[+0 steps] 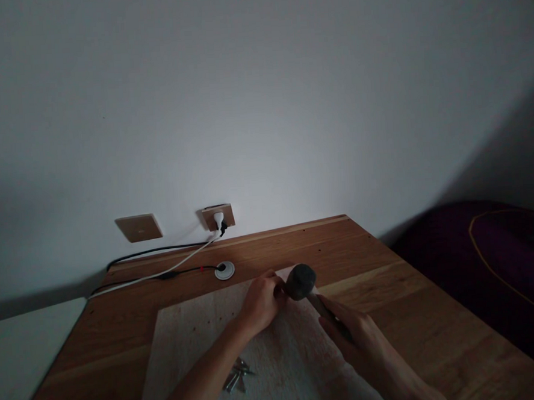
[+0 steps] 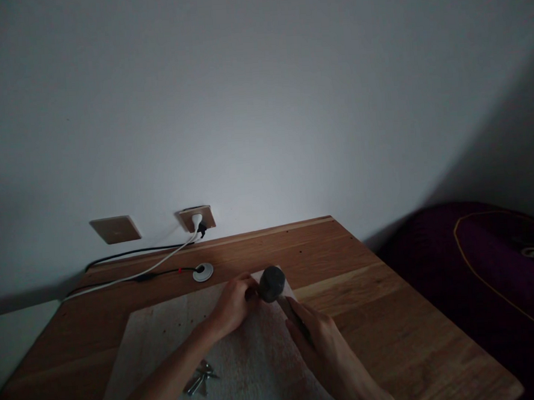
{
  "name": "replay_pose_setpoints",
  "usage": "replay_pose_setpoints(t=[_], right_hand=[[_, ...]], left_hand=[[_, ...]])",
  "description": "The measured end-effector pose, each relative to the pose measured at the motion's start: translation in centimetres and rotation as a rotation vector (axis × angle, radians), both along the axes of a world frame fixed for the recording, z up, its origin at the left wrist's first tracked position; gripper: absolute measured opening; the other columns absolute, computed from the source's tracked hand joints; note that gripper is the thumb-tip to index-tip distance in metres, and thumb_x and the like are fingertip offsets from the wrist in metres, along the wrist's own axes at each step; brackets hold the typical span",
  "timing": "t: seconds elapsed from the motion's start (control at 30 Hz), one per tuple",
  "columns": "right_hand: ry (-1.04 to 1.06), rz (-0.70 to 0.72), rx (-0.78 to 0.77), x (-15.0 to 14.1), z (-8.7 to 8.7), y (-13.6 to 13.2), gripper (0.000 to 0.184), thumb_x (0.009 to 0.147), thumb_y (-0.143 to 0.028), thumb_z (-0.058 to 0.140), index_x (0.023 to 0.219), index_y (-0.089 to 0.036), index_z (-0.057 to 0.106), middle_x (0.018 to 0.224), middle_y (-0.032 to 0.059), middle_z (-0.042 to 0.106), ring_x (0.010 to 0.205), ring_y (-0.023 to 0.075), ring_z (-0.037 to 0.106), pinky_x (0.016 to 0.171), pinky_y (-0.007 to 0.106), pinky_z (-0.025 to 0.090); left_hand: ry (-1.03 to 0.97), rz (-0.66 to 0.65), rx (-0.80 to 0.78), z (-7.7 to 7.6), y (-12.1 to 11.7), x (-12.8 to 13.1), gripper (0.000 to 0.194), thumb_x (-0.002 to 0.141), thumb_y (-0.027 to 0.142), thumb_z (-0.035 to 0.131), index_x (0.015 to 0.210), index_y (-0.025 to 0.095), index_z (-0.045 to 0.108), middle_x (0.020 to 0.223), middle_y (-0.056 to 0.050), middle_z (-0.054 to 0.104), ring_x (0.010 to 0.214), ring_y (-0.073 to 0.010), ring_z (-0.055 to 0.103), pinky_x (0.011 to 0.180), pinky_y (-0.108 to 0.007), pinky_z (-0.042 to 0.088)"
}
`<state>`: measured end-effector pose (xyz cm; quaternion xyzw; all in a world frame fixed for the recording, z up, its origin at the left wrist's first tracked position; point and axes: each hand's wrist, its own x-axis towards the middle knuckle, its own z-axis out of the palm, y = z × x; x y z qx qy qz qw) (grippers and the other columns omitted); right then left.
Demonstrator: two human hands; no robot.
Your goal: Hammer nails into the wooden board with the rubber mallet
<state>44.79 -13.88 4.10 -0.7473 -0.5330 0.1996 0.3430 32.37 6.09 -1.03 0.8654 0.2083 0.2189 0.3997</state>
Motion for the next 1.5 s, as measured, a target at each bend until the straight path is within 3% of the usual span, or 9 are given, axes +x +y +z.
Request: replay_pose_setpoints(t=[0.27, 0.37, 0.57, 0.83, 1.03, 1.13, 1.27, 1.37, 1.5], right_hand=[[-0.015, -0.089, -0.033, 0.2, -0.2, -0.5, 0.051, 0.106, -0.044, 0.041, 0.142, -0.013, 0.062, 0.065, -0.0012, 0.069, 0.051, 0.0156, 0.066, 0.047, 0.021, 0.047], [-0.015, -0.088, -0.038, 0.3, -0.1, -0.5, 0.051, 0.106, -0.043, 0.041, 0.141, -0.013, 0.062, 0.061, -0.0030, 0.066, 0.046, 0.0147, 0.064, 0.045, 0.021, 0.046], [-0.030, -0.030, 0.007, -0.1, -0.3, -0.4, 0.042, 0.105, -0.038, 0.045, 0.134, -0.017, 0.068, 0.091, 0.0051, 0.079, 0.079, 0.0185, 0.077, 0.074, 0.024, 0.056], [-0.036, -0.047, 0.036, -0.4, -0.4, -0.4, 0.041, 0.104, -0.037, 0.047, 0.133, -0.018, 0.069, 0.099, 0.0076, 0.083, 0.083, 0.0205, 0.080, 0.073, 0.025, 0.058], [-0.050, -0.087, 0.051, -0.1, -0.3, -1.3, 0.044, 0.103, -0.042, 0.050, 0.132, -0.018, 0.072, 0.091, 0.0071, 0.082, 0.077, 0.0218, 0.079, 0.070, 0.026, 0.060], [-0.037, -0.149, 0.042, 0.1, -0.7, -2.2, 0.050, 0.102, -0.048, 0.048, 0.134, -0.018, 0.071, 0.073, 0.0033, 0.076, 0.055, 0.0179, 0.070, 0.051, 0.024, 0.054], [0.003, -0.288, 0.008, 0.4, -1.1, -3.3, 0.054, 0.099, -0.055, 0.050, 0.132, -0.020, 0.073, 0.052, -0.0035, 0.059, 0.037, 0.0146, 0.055, 0.034, 0.020, 0.039], [0.036, -0.331, 0.034, 0.4, -1.1, -3.7, 0.052, 0.096, -0.055, 0.053, 0.125, -0.019, 0.076, 0.051, -0.0039, 0.057, 0.041, 0.0151, 0.056, 0.039, 0.022, 0.042], [0.099, -0.346, 0.025, -0.1, -1.0, -3.8, 0.056, 0.094, -0.057, 0.052, 0.127, -0.017, 0.074, 0.052, -0.0054, 0.054, 0.041, 0.0131, 0.052, 0.039, 0.022, 0.037]], left_hand=[[-0.031, -0.004, -0.047, -0.3, 0.0, -0.1, 0.019, 0.076, 0.002, 0.069, 0.084, 0.016, 0.080, 0.090, -0.005, 0.071, 0.076, -0.0167, 0.067, 0.070, -0.026, 0.048], [-0.036, -0.011, -0.054, -0.2, 0.0, -0.2, 0.021, 0.076, 0.000, 0.067, 0.085, 0.015, 0.080, 0.091, -0.005, 0.072, 0.079, -0.0177, 0.068, 0.072, -0.027, 0.049], [-0.002, -0.031, -0.030, 0.5, 0.0, -0.1, 0.026, 0.076, 0.000, 0.064, 0.086, 0.014, 0.082, 0.088, -0.006, 0.072, 0.076, -0.0182, 0.067, 0.069, -0.027, 0.047], [0.024, -0.025, -0.009, 0.6, 0.0, -0.2, 0.026, 0.075, -0.001, 0.063, 0.084, 0.016, 0.081, 0.087, -0.005, 0.070, 0.076, -0.0176, 0.066, 0.070, -0.026, 0.046], [0.059, -0.010, 0.001, 1.8, 0.6, -0.6, 0.017, 0.075, 0.011, 0.079, 0.090, 0.016, 0.074, 0.094, -0.005, 0.071, 0.082, -0.0199, 0.066, 0.073, -0.028, 0.049], [0.082, -0.033, 0.105, 4.4, 0.7, -2.6, 0.018, 0.082, 0.019, 0.077, 0.099, 0.018, 0.071, 0.101, -0.007, 0.069, 0.091, -0.0223, 0.066, 0.080, -0.030, 0.050], [0.206, -0.284, 0.265, 7.5, -0.8, -7.6, 0.014, 0.090, 0.012, 0.062, 0.095, 0.022, 0.070, 0.098, -0.003, 0.068, 0.086, -0.0179, 0.066, 0.078, -0.027, 0.049], [0.372, -0.195, 0.436, 7.2, -2.8, -11.1, 0.008, 0.087, 0.013, 0.065, 0.088, 0.020, 0.068, 0.093, -0.004, 0.067, 0.084, -0.0219, 0.066, 0.076, -0.032, 0.051], [0.407, -0.134, 0.531, 4.8, -4.6, -13.8, 0.018, 0.081, 0.006, 0.066, 0.088, 0.022, 0.068, 0.094, -0.003, 0.068, 0.087, -0.0224, 0.066, 0.080, -0.034, 0.052]])
